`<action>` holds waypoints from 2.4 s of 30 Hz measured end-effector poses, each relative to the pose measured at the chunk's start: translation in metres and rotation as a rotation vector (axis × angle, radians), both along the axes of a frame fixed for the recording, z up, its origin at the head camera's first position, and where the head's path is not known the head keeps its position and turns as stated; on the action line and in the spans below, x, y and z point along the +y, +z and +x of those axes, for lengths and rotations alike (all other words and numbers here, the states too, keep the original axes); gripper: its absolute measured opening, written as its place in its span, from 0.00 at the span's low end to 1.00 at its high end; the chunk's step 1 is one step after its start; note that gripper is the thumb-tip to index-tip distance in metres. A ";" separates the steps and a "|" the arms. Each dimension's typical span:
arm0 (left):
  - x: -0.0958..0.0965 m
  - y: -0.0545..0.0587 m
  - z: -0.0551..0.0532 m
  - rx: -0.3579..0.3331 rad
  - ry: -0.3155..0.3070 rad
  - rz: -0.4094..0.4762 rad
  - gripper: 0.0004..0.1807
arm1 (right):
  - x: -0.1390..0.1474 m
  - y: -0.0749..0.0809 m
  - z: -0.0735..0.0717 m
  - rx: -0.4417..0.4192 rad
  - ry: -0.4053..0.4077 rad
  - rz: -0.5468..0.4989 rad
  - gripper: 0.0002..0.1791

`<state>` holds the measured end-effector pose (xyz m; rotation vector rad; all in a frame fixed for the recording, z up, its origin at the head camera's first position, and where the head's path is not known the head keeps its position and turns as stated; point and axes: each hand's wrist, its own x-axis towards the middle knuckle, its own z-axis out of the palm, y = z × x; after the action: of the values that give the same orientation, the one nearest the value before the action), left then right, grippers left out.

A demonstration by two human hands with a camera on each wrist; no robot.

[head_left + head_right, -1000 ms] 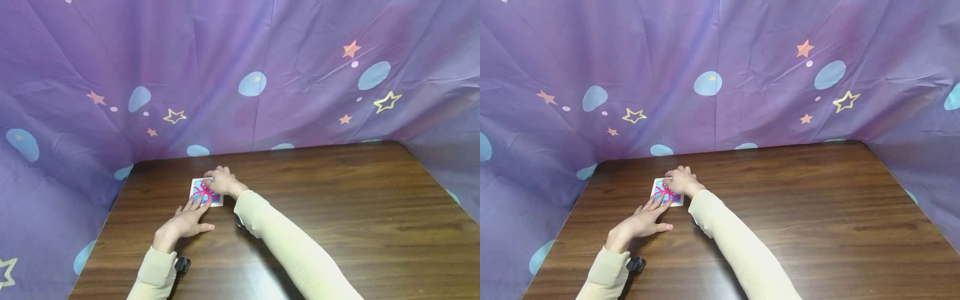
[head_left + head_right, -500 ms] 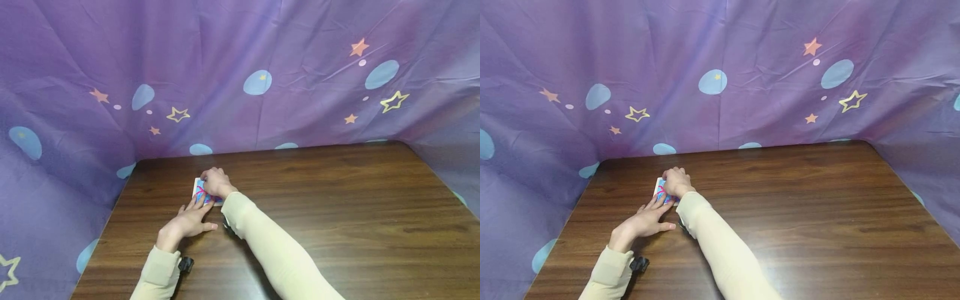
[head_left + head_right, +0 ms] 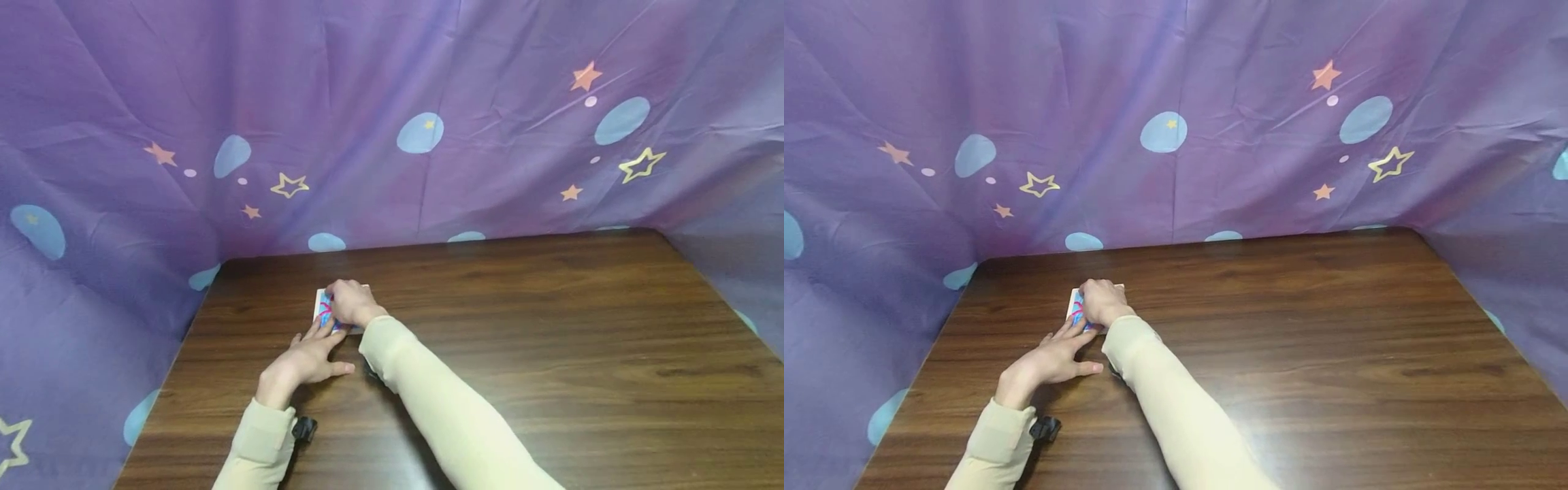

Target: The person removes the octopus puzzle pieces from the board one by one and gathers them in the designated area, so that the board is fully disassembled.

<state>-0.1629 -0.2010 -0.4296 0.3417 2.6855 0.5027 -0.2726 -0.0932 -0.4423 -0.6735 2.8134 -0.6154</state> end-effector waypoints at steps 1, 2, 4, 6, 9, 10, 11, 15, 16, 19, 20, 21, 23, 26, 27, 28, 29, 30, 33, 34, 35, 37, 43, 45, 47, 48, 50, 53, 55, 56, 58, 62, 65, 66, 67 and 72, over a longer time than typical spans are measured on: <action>-0.001 0.000 0.001 -0.002 0.001 -0.002 0.41 | -0.002 -0.001 0.001 0.006 -0.001 0.013 0.20; -0.001 0.000 0.001 -0.006 -0.003 -0.010 0.41 | -0.003 -0.001 0.002 0.005 -0.002 0.026 0.21; -0.002 0.000 0.001 -0.001 -0.009 -0.014 0.41 | -0.006 -0.002 0.003 0.003 -0.027 0.044 0.21; -0.001 0.001 0.000 0.008 -0.017 -0.015 0.41 | -0.007 -0.003 0.003 -0.004 -0.065 0.053 0.20; 0.001 0.003 -0.002 0.026 -0.028 -0.012 0.41 | -0.009 -0.001 -0.001 -0.026 -0.119 0.043 0.18; 0.001 0.004 -0.003 0.030 -0.030 -0.014 0.40 | -0.009 0.000 -0.002 -0.034 -0.129 0.036 0.17; 0.001 0.004 -0.004 0.029 -0.031 -0.019 0.41 | -0.009 0.001 -0.003 -0.044 -0.133 0.032 0.17; 0.001 0.005 -0.003 0.020 -0.028 -0.022 0.41 | -0.009 0.001 -0.005 -0.072 -0.128 0.013 0.16; 0.001 0.005 -0.002 0.019 -0.028 -0.018 0.41 | -0.009 0.001 -0.005 -0.075 -0.128 0.005 0.16; 0.000 0.004 -0.002 0.017 -0.030 -0.006 0.41 | -0.008 0.001 -0.005 -0.092 -0.137 -0.038 0.16; -0.001 0.003 -0.002 0.019 -0.031 -0.005 0.42 | -0.007 0.001 -0.005 -0.094 -0.139 -0.052 0.16; -0.001 0.003 -0.002 0.020 -0.031 -0.006 0.42 | -0.007 0.000 -0.005 -0.095 -0.139 -0.063 0.16; -0.002 0.002 -0.002 0.022 -0.028 -0.008 0.42 | -0.008 0.000 -0.005 -0.095 -0.138 -0.082 0.17; -0.001 0.003 -0.002 0.016 -0.026 -0.010 0.42 | -0.008 -0.001 -0.005 -0.081 -0.139 -0.090 0.18; -0.001 0.003 -0.002 0.013 -0.025 -0.010 0.42 | -0.008 -0.001 -0.004 -0.080 -0.145 -0.093 0.19; -0.001 0.003 -0.002 0.011 -0.024 -0.009 0.42 | -0.008 -0.002 -0.003 -0.078 -0.150 -0.102 0.19; -0.001 0.003 -0.002 0.009 -0.022 -0.013 0.42 | -0.008 -0.003 -0.002 -0.073 -0.157 -0.115 0.19; 0.000 0.003 -0.002 0.008 -0.020 -0.015 0.42 | -0.008 -0.004 -0.001 -0.072 -0.165 -0.137 0.19; 0.000 0.002 -0.002 0.008 -0.011 -0.030 0.42 | -0.009 -0.009 0.001 -0.046 -0.194 -0.213 0.17; 0.000 0.002 -0.002 0.010 -0.010 -0.034 0.42 | -0.009 -0.009 0.002 -0.029 -0.203 -0.245 0.15; 0.000 0.002 -0.002 0.011 -0.009 -0.038 0.42 | -0.009 -0.010 0.003 -0.014 -0.216 -0.276 0.14; 0.001 0.003 -0.002 0.009 -0.010 -0.040 0.42 | -0.009 -0.011 0.004 0.014 -0.238 -0.326 0.10; 0.001 0.002 -0.002 0.011 -0.007 -0.028 0.41 | -0.006 -0.014 0.006 0.048 -0.246 -0.446 0.05; 0.000 0.002 -0.002 0.011 -0.003 -0.028 0.41 | -0.004 -0.015 0.006 0.043 -0.242 -0.488 0.06; 0.000 0.002 -0.002 0.013 -0.007 -0.029 0.41 | -0.003 -0.014 0.005 0.031 -0.237 -0.538 0.07; 0.000 0.002 -0.002 0.014 -0.009 -0.028 0.41 | -0.002 -0.013 0.005 0.029 -0.236 -0.560 0.07; 0.000 0.002 -0.002 0.019 -0.014 -0.028 0.41 | 0.000 -0.011 0.003 0.020 -0.237 -0.602 0.08; 0.001 0.002 -0.002 0.022 -0.022 -0.029 0.42 | 0.004 -0.004 0.000 0.014 -0.246 -0.643 0.08; 0.001 0.003 -0.001 0.020 -0.021 -0.029 0.42 | 0.006 0.001 -0.003 0.004 -0.254 -0.661 0.08; 0.001 0.004 -0.001 0.017 -0.020 -0.031 0.42 | 0.007 0.003 -0.004 -0.003 -0.255 -0.671 0.08; 0.001 0.005 -0.001 0.011 -0.014 -0.032 0.42 | 0.009 0.009 -0.005 -0.015 -0.255 -0.694 0.07; 0.000 0.004 -0.002 0.015 -0.013 -0.034 0.42 | 0.016 0.018 -0.004 -0.023 -0.242 -0.718 0.07; 0.001 0.002 -0.002 0.022 -0.021 -0.036 0.42 | 0.023 0.021 -0.004 -0.013 -0.228 -0.714 0.08; 0.001 0.002 -0.002 0.023 -0.023 -0.036 0.42 | 0.026 0.021 -0.004 -0.012 -0.223 -0.711 0.08; 0.001 0.001 -0.002 0.024 -0.025 -0.033 0.42 | 0.030 0.021 -0.004 -0.009 -0.217 -0.706 0.08; 0.003 0.000 -0.003 0.011 -0.017 -0.023 0.44 | 0.050 0.022 -0.007 0.008 -0.186 -0.692 0.08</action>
<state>-0.1655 -0.1985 -0.4298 0.3612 2.6948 0.4653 -0.2800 -0.0435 -0.4199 -0.5004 2.6552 -1.6543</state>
